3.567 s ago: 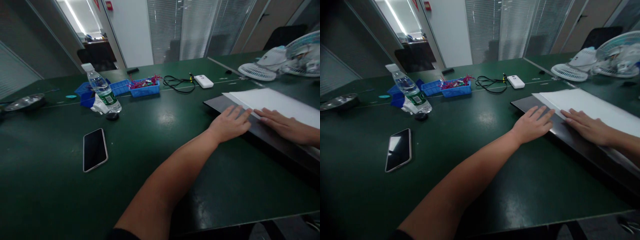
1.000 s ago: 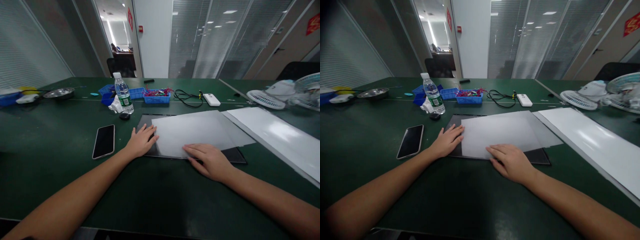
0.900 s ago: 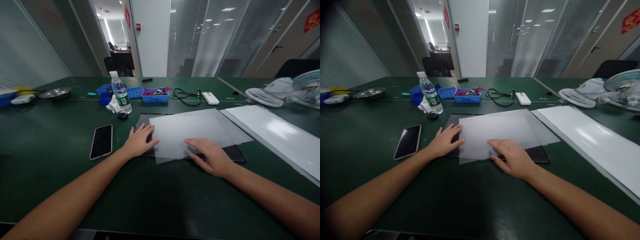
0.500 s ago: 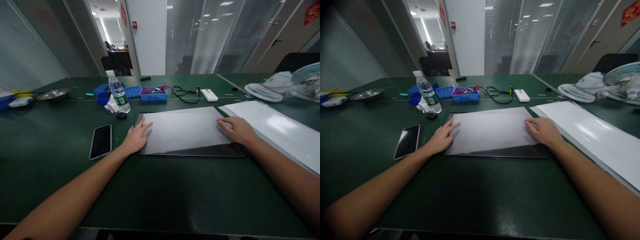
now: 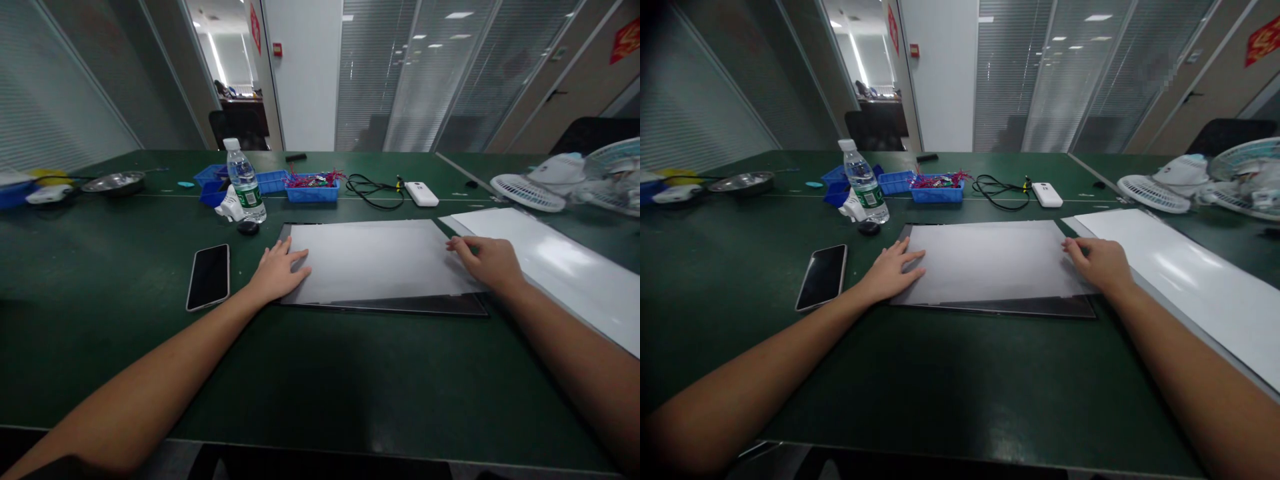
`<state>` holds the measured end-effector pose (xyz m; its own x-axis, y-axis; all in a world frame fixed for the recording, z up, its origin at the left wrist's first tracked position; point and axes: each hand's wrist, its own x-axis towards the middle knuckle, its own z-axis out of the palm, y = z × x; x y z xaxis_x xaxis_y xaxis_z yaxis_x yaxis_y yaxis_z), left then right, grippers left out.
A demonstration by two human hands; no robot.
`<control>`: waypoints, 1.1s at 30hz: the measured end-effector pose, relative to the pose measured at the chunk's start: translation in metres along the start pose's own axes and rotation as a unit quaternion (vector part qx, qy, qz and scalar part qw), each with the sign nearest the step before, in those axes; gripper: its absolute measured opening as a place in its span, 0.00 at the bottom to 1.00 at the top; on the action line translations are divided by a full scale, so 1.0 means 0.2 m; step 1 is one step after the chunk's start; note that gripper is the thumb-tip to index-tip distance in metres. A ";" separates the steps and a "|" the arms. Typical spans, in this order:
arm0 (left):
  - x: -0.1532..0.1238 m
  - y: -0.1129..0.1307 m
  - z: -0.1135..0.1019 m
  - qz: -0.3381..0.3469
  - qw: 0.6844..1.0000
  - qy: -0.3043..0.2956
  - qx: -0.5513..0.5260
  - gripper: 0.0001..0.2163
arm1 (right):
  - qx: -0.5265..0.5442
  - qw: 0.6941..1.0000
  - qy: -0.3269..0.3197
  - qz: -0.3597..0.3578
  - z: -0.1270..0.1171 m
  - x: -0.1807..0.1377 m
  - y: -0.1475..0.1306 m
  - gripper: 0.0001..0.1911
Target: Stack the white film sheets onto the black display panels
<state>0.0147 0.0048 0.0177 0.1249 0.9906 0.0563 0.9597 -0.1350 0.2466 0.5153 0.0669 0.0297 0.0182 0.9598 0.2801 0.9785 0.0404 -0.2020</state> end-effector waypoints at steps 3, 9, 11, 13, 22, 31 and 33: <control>0.01 0.00 -0.01 -0.008 1.000 -0.016 -0.016 0.26 | 0.008 0.999 0.006 0.052 0.02 0.03 0.04 0.32; 0.02 -0.02 -0.03 -0.010 0.997 -0.016 -0.073 0.34 | 0.056 0.993 -0.024 0.101 0.04 0.06 0.08 0.28; 0.02 -0.04 -0.03 -0.002 0.997 -0.015 -0.078 0.33 | 0.063 0.992 -0.018 0.109 0.03 0.06 0.07 0.27; 0.02 -0.05 -0.03 0.001 0.997 -0.011 -0.080 0.32 | 0.062 0.991 -0.011 0.117 0.01 0.04 0.04 0.26; 0.01 -0.07 -0.06 0.036 0.999 -0.020 -0.021 0.27 | 0.032 0.992 0.027 0.117 -0.01 0.00 -0.05 0.24; -0.02 -0.01 -0.05 0.030 0.999 0.011 -0.003 0.25 | -0.053 0.990 0.054 0.118 -0.05 0.04 0.09 0.32; -0.02 -0.01 -0.04 0.033 0.999 0.010 0.000 0.25 | -0.081 0.989 0.054 0.110 -0.04 0.06 0.17 0.38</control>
<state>0.0098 0.0010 0.0253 0.1825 0.9789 0.0925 0.9493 -0.1999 0.2425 0.5497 0.0778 0.0334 0.2477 0.9049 0.3461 0.9683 -0.2196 -0.1189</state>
